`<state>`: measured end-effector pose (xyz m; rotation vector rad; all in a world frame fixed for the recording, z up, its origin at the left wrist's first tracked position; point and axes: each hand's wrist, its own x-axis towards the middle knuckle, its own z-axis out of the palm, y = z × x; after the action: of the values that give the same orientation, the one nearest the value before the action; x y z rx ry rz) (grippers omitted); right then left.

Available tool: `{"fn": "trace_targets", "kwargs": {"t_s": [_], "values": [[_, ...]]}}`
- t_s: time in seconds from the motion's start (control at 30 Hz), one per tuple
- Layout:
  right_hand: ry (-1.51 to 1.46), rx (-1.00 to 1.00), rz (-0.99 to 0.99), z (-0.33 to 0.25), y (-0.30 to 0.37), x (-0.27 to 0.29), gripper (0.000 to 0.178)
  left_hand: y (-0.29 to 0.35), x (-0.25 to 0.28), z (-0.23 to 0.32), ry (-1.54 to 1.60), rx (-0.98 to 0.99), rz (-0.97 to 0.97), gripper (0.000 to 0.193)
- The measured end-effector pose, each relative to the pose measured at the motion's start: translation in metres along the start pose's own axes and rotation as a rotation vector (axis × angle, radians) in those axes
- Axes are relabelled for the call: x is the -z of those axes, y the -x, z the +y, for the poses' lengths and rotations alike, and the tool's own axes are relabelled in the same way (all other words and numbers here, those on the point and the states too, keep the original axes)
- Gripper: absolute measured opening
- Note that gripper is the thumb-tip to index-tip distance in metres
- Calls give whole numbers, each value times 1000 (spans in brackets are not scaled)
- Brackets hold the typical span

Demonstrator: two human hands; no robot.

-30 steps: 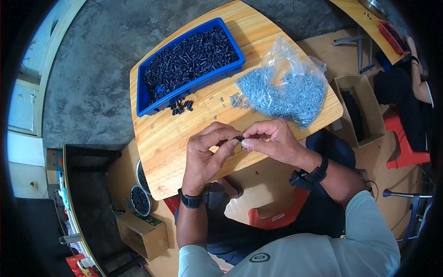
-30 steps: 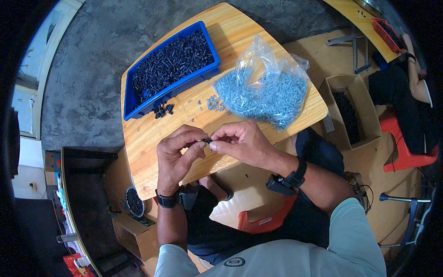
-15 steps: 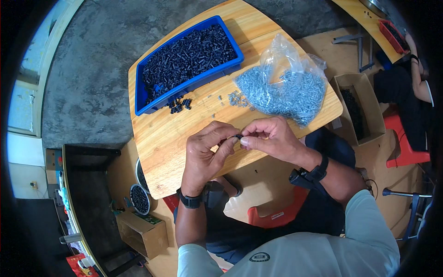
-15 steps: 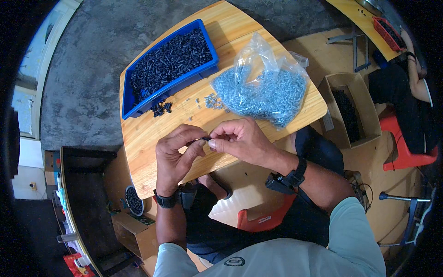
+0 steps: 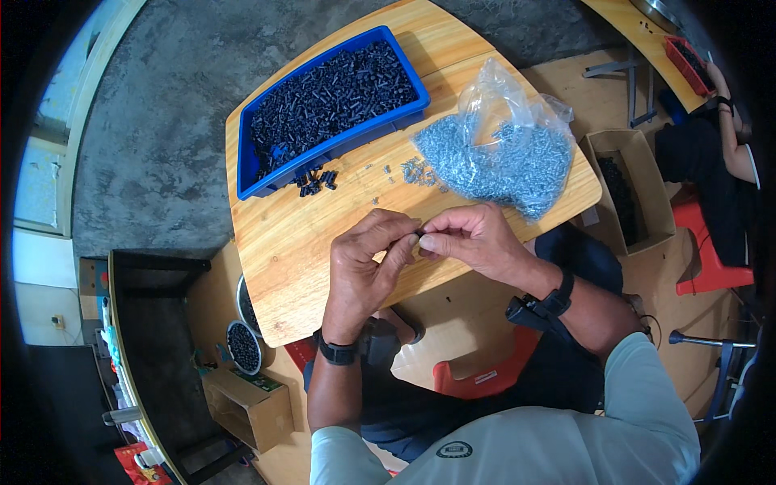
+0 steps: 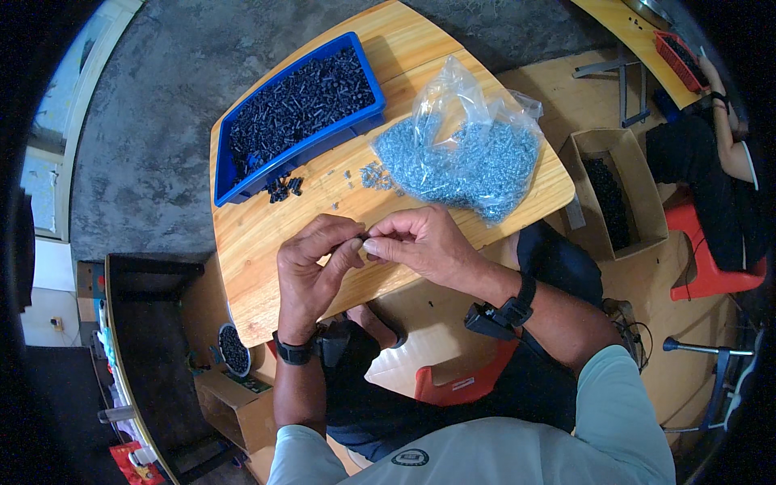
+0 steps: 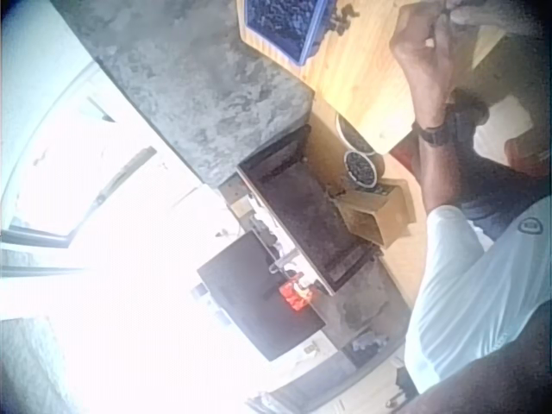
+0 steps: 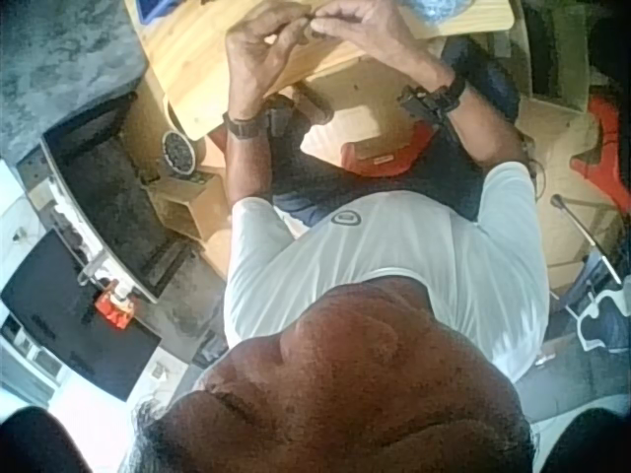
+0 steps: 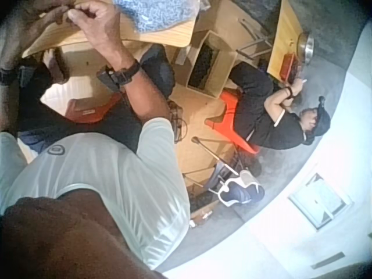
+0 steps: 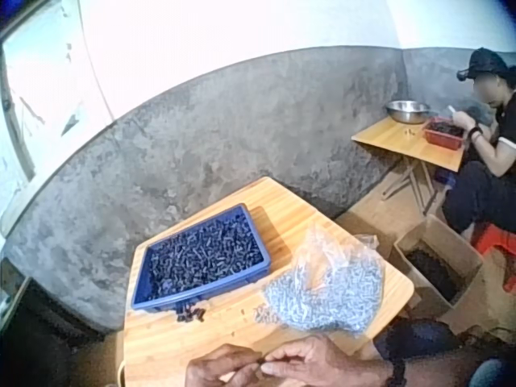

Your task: Assembling small plastic parts by joining black and blue components.

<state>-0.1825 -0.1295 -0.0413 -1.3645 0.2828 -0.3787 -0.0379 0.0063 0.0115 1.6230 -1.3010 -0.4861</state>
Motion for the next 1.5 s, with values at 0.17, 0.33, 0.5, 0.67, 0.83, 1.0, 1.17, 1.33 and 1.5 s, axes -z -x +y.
{"fn": "trace_targets", "kwargs": {"t_s": [0.17,0.33,0.5,0.67,0.83,1.0,1.17,1.33,1.5], "values": [[-88,23,11,2,1,2,20,-1,-8,5,-62,-45,30,15],[-36,47,69,-4,0,5,18,1,-16,9,-83,-54,47,31],[-77,66,109,-6,0,5,17,-1,-29,7,-166,-106,98,42],[-9,67,110,-3,-1,7,17,-1,-36,1,-321,-208,164,45],[54,72,121,-5,-1,5,18,0,-34,-3,-397,-230,142,47],[45,64,115,-5,0,4,18,2,-35,-6,-400,-232,134,46],[93,43,107,-9,0,4,18,5,-35,-7,-426,-249,114,45],[96,36,106,-7,0,4,18,3,-34,-8,-356,-231,129,40],[30,44,63,-4,-2,7,18,0,-35,-14,-288,-290,170,42]]}}
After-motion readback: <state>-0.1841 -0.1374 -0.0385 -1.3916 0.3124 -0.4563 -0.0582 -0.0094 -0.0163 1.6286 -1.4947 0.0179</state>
